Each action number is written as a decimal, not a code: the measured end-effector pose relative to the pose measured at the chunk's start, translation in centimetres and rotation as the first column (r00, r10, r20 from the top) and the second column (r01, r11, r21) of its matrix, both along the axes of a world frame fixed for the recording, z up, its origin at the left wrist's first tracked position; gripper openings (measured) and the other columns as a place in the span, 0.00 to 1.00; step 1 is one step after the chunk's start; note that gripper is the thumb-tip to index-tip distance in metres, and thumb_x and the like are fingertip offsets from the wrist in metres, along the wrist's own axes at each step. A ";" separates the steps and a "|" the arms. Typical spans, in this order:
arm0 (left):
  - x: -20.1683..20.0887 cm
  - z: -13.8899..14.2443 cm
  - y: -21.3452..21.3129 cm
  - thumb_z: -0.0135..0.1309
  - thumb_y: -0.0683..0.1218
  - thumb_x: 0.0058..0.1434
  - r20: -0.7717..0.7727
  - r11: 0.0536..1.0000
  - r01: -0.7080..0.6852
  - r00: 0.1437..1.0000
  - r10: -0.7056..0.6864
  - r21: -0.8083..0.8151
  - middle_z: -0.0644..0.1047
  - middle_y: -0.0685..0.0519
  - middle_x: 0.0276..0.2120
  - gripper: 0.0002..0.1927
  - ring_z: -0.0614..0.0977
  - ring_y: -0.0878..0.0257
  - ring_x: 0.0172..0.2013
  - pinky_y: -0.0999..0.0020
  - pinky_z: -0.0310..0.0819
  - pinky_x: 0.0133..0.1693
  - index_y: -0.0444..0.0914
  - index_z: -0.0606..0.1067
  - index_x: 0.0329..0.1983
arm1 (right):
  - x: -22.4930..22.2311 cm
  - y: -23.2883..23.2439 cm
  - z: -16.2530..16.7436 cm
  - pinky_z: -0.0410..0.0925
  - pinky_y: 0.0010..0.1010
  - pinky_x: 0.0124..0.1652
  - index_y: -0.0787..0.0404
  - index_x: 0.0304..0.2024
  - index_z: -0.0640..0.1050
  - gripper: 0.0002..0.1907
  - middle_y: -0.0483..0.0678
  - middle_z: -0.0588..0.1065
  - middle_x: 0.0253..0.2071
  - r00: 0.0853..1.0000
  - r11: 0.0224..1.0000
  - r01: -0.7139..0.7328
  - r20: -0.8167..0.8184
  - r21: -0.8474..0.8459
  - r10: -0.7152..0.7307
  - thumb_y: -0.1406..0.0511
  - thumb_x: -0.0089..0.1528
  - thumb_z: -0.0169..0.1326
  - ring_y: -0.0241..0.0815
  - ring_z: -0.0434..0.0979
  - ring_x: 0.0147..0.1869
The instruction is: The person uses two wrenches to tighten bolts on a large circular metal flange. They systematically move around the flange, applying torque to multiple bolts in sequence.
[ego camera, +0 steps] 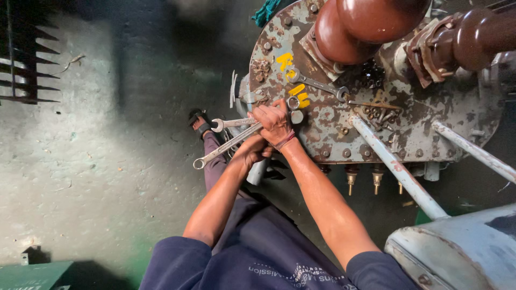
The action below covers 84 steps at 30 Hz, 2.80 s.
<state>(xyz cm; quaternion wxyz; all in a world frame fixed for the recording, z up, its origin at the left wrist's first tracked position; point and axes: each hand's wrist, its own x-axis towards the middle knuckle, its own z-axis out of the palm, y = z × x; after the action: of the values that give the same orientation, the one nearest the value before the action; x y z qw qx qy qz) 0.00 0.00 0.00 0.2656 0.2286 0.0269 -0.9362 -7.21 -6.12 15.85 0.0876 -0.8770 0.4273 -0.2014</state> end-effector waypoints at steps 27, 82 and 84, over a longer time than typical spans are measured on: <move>-3.4 4.0 4.6 0.48 0.45 0.73 0.121 0.750 -0.640 0.768 0.629 0.167 0.76 0.55 0.32 0.05 0.73 0.68 0.25 0.74 0.64 0.23 0.41 0.72 0.49 | 0.2 -0.2 0.5 0.60 0.42 0.46 0.57 0.30 0.71 0.11 0.49 0.71 0.26 1.000 0.999 0.001 0.028 -0.040 0.000 0.64 0.65 0.58 0.50 0.74 0.31; -2.2 -0.5 2.6 0.44 0.44 0.77 -0.087 0.945 -0.314 0.943 0.321 0.090 0.70 0.56 0.26 0.09 0.68 0.67 0.21 0.70 0.62 0.22 0.40 0.71 0.39 | 0.1 -0.3 0.3 0.60 0.42 0.46 0.57 0.33 0.73 0.06 0.48 0.72 0.27 0.998 0.998 -0.026 0.054 -0.056 0.029 0.66 0.62 0.58 0.49 0.75 0.32; -3.1 0.1 3.4 0.44 0.45 0.77 -0.023 0.882 -0.453 0.888 0.459 0.129 0.70 0.56 0.26 0.09 0.68 0.67 0.21 0.70 0.62 0.22 0.40 0.71 0.39 | 0.1 -0.4 0.3 0.60 0.42 0.46 0.58 0.34 0.74 0.05 0.48 0.72 0.27 0.995 0.997 -0.032 0.087 -0.064 0.037 0.67 0.62 0.58 0.49 0.74 0.30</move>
<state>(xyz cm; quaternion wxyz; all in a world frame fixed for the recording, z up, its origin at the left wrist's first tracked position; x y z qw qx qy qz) -3.12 3.38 0.13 0.4634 0.2067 0.1431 -0.8498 -7.08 -6.48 16.13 0.0825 -0.8768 0.4014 -0.2518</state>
